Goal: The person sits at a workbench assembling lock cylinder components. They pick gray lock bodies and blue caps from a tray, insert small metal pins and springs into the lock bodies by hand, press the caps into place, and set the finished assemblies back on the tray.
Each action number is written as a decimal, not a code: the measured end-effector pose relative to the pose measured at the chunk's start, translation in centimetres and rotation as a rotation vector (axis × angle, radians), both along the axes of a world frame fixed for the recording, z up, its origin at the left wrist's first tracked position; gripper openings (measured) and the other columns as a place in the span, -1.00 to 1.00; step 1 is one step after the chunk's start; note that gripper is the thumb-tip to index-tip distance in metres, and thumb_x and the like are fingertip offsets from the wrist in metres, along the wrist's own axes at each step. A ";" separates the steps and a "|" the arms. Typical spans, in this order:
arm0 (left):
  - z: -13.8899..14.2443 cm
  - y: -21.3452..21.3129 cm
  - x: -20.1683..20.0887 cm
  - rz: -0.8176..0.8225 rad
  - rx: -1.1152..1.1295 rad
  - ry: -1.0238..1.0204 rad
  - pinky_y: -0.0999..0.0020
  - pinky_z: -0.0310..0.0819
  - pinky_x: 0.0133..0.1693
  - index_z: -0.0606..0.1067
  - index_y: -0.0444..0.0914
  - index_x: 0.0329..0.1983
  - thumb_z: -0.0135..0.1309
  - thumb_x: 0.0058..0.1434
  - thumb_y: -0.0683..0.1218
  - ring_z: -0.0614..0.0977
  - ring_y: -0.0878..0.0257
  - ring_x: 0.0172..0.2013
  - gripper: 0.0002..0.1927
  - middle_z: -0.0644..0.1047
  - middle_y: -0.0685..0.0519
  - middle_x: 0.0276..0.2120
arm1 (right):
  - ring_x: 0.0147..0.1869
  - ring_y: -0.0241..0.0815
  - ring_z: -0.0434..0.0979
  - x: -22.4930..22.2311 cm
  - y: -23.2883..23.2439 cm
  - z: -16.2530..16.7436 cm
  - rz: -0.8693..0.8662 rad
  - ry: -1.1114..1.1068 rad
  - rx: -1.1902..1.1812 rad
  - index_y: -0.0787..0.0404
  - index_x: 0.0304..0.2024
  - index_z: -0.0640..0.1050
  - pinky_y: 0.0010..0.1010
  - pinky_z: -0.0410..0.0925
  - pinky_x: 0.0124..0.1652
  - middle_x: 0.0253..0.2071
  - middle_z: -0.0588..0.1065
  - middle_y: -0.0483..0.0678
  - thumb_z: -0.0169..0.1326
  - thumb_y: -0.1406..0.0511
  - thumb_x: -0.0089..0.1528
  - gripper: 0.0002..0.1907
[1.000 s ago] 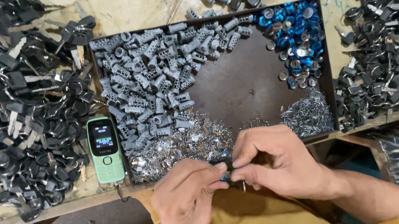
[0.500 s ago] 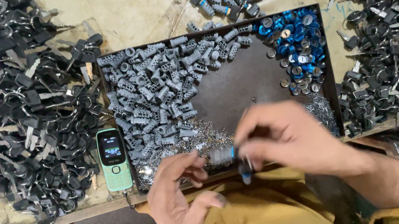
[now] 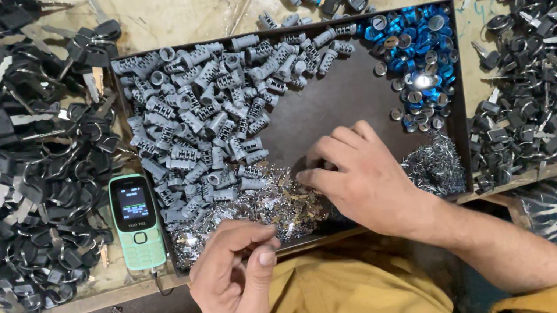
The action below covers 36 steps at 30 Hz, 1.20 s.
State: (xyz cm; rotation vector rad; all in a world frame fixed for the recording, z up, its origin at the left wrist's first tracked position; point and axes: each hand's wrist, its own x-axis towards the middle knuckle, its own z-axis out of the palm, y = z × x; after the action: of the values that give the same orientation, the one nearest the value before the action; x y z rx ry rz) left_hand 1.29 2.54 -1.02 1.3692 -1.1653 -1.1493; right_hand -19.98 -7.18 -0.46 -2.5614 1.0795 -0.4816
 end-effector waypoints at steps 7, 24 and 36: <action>-0.9 0.5 -1.8 -0.037 0.127 0.098 0.54 0.39 -0.44 0.59 -0.35 -0.23 0.22 0.22 -0.18 0.53 0.40 -0.46 -0.88 0.57 0.04 -0.33 | -0.14 -0.04 0.46 -0.2 2.9 2.3 -0.011 -0.359 0.157 0.24 -0.19 0.51 -0.26 0.30 -0.19 -0.15 0.45 0.02 0.23 0.48 0.07 -0.73; -0.8 -0.5 -2.7 -0.174 0.083 0.063 0.49 0.26 -0.41 0.39 -0.26 -0.39 0.08 0.11 -0.26 0.39 0.39 -0.46 -0.90 0.42 0.11 -0.45 | -0.13 -0.01 0.45 -3.6 2.9 1.4 -0.405 -0.058 -0.049 0.17 -0.18 0.62 -0.21 0.29 -0.16 -0.22 0.46 -0.03 0.38 0.35 0.03 -0.69; -1.6 -0.7 -2.1 -0.154 0.045 0.102 0.49 0.25 -0.42 0.40 -0.25 -0.38 0.11 0.16 -0.19 0.40 0.40 -0.47 -0.89 0.45 0.11 -0.43 | -0.21 -0.10 0.40 -2.5 2.1 0.3 -0.398 0.108 -0.081 0.11 -0.21 0.65 -0.19 0.12 -0.17 -0.31 0.40 -0.11 0.34 0.31 0.08 -0.77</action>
State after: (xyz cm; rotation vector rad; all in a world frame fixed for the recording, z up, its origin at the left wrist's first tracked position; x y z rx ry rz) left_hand -0.76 1.85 -2.64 1.2557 -1.1938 -1.3464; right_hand -22.47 -5.12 -0.13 -2.4645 1.6534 -0.4935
